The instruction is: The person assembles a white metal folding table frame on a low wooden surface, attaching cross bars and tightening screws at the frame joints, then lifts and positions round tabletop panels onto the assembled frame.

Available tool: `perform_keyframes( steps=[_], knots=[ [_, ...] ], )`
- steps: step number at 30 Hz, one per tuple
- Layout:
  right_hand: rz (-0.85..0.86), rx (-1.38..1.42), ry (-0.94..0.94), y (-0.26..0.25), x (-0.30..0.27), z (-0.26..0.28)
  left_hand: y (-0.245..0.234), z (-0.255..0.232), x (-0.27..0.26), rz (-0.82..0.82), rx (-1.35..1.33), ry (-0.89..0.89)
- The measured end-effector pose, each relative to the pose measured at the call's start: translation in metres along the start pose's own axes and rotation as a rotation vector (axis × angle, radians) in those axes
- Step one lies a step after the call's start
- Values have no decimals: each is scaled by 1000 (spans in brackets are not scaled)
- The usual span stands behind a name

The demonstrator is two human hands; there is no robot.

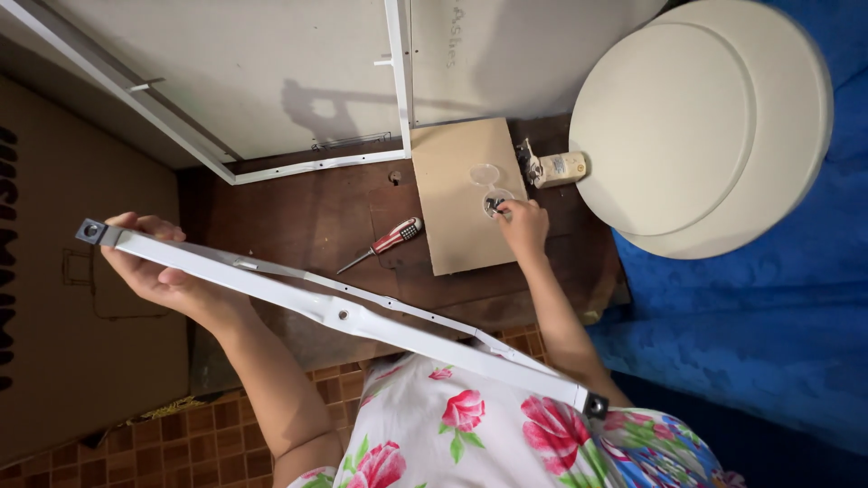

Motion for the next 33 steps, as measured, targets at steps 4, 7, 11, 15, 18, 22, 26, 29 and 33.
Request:
perform_keyframes(
  steps=[4, 7, 11, 15, 18, 22, 26, 29, 33],
  knots=[
    [16, -60, 28, 15, 8, -2, -3, -4, -3, -28, 17, -3],
    [15, -38, 34, 19, 8, -6, -4, -5, -5, -42, 10, -4],
    [-56, 32, -48, 10, 8, 2, -3, -8, -4, -45, 24, -5],
    [136, 380, 223, -1, 3, 2, 0, -14, -2, -31, 32, -6],
    [341, 868, 356, -26, -14, 6, -2, -16, -2, -6, 59, 0],
    [569, 1305, -8, -101, -50, 22, -10, -4, -12, 50, 47, 20],
    [816, 1416, -392, -173, -71, 57, -20, 29, -42, 170, 211, -86],
    [819, 1339, -585, -207, -77, 98, -35, 50, -54, 148, 137, -152],
    [596, 1075, -696, -236, -95, 141, -45, 61, -65, 149, 81, -176]
  ],
)
Point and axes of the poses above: each hand's wrist, its own x-axis towards the middle knuckle, its own y-axis out of the palm, z = x × y, the point moved 4 cm from there along x, towards the middle knuckle, and after that the axes turned 12 degrees about y, right-handed, at the moved point
